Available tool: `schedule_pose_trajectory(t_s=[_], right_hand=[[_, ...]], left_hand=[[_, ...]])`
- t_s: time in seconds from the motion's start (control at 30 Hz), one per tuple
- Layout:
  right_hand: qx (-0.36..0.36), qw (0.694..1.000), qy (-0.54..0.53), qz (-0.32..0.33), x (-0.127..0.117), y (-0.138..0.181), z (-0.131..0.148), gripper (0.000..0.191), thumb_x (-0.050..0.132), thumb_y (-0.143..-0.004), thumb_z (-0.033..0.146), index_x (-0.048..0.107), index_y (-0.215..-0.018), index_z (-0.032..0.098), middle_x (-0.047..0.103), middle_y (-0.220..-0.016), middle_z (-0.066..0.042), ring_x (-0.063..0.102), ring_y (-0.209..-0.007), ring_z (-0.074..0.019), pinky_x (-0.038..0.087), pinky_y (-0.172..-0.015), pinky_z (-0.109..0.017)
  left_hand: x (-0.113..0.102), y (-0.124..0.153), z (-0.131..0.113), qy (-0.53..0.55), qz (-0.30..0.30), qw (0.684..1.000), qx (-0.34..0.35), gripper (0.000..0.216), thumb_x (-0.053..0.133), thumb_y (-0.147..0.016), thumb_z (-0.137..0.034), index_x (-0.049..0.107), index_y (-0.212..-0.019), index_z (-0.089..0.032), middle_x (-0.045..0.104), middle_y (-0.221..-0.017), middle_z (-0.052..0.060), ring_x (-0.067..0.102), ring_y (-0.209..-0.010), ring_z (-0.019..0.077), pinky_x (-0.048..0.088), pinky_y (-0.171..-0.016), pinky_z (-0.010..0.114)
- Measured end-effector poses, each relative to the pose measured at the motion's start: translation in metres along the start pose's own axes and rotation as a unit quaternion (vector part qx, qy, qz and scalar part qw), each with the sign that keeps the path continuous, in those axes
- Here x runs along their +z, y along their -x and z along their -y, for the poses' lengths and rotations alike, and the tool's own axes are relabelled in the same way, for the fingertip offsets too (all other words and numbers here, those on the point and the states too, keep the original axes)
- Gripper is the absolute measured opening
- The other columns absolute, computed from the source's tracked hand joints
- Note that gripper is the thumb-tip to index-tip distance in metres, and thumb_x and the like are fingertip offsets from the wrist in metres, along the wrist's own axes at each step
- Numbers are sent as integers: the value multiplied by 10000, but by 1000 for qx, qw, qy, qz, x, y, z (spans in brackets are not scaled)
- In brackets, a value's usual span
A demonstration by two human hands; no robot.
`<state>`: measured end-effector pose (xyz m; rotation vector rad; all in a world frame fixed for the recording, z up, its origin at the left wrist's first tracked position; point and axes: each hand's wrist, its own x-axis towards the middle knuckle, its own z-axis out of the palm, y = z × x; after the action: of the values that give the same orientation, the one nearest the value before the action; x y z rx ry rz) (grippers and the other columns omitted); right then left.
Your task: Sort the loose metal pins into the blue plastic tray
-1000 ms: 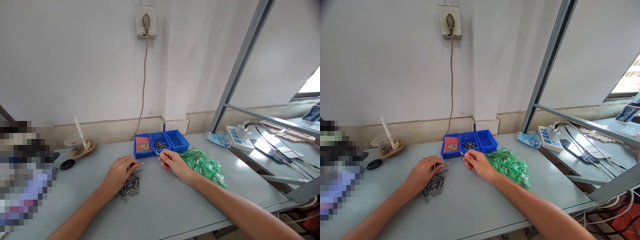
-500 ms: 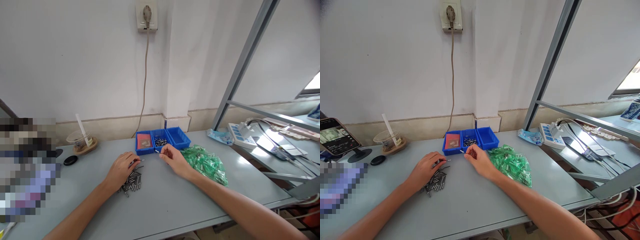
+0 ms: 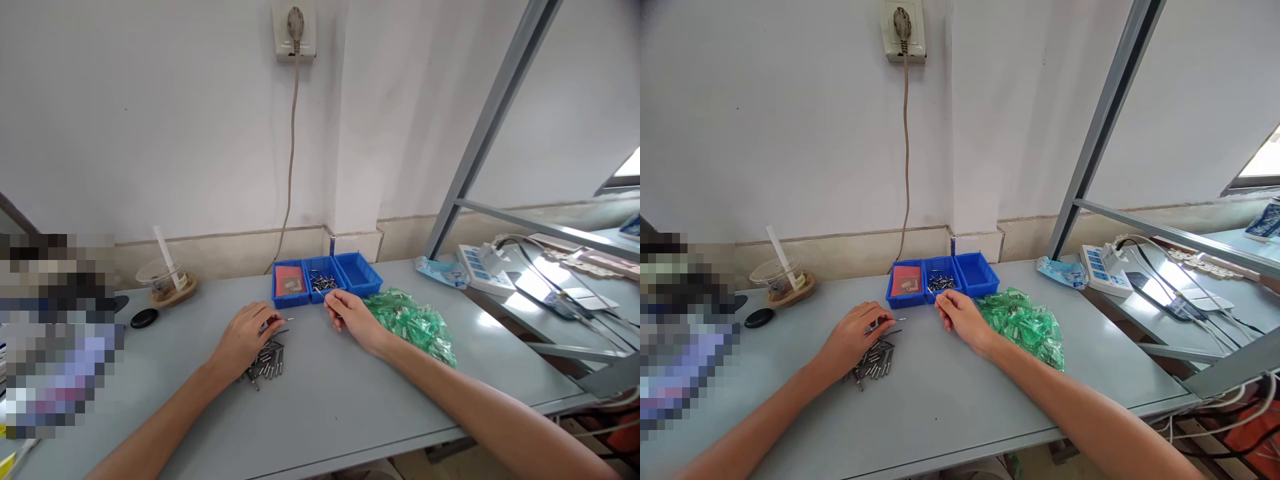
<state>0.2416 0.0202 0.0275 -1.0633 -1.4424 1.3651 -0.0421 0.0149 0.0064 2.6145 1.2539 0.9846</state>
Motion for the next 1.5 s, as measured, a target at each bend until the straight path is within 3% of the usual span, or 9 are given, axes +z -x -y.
schedule_pose_trajectory(t_s=[0.17, 0.33, 0.47, 0.57, 0.8, 1.0, 1.3, 1.5], right_hand=[[-13, 998, -27, -49, -2, -5, 3, 420, 667, -916, 622, 605, -883, 207, 521, -715, 47, 444, -544, -98, 358, -528, -257], [-67, 997, -4, -41, -3, -5, 4, 463, 651, -955, 570, 614, -1293, 256, 671, -979, -23, 556, -662, -140, 450, -604, -294], [-112, 982, 152, 8, 3, 1, 1, 310, 686, -953, 507, 710, -1131, 254, 670, -969, -29, 570, -779, -179, 477, -718, -329], [-111, 966, 219, 80, 10, 7, -1, 246, 684, -968, 445, 734, -1140, 276, 702, -1015, -28, 581, -822, -194, 464, -732, -330], [-114, 952, 235, 158, 16, 14, 4, 204, 628, -1008, 414, 743, -964, 252, 696, -902, -12, 585, -778, -190, 439, -697, -312], [-121, 948, 250, 157, 15, 16, 3, 174, 660, -990, 421, 698, -973, 252, 654, -862, -6, 547, -732, -183, 428, -656, -304], [-164, 948, 252, 106, 7, 8, -2, 219, 546, -1057, 404, 711, -1105, 269, 693, -1095, -55, 622, -970, -231, 472, -864, -363], [-88, 980, 156, 85, 7, 7, -3, 219, 583, -1032, 464, 631, -1036, 251, 656, -893, -4, 567, -728, -168, 448, -682, -307]], left_hand=[[-1, 0, -9, 10, -4, 1000, 17, 291, 504, -1115, -408, 658, -961, -216, 658, -887, 25, 564, -808, 196, 448, -794, 342], [-2, 0, -15, 16, -3, 999, 36, 269, 509, -1116, -382, 661, -969, -217, 671, -889, 28, 573, -807, 197, 451, -795, 337], [-3, 0, -20, 39, 11, 998, 58, 241, 518, -1115, -363, 675, -1002, -221, 694, -929, 33, 605, -858, 197, 472, -828, 330], [-3, 1, -26, 60, 26, 995, 73, 242, 502, -1122, -365, 680, -1038, -225, 693, -932, 35, 615, -870, 194, 483, -844, 328], [-2, 3, -34, 74, 38, 993, 84, 212, 532, -1112, -348, 672, -1017, -220, 697, -924, 40, 618, -878, 196, 496, -833, 337], [-2, 3, -33, 69, 41, 993, 82, 246, 499, -1122, -369, 675, -1026, -226, 700, -953, 52, 625, -898, 206, 506, -849, 355], [-1, 0, -12, 0, -38, 998, 42, 228, 477, -1125, -319, 687, -1101, -234, 725, -1065, 57, 652, -986, 215, 495, -936, 385], [0, -1, -1, -34, -47, 998, 0, 193, 498, -1097, -261, 684, -1146, -242, 733, -1134, 51, 662, -1023, 235, 488, -949, 411]])
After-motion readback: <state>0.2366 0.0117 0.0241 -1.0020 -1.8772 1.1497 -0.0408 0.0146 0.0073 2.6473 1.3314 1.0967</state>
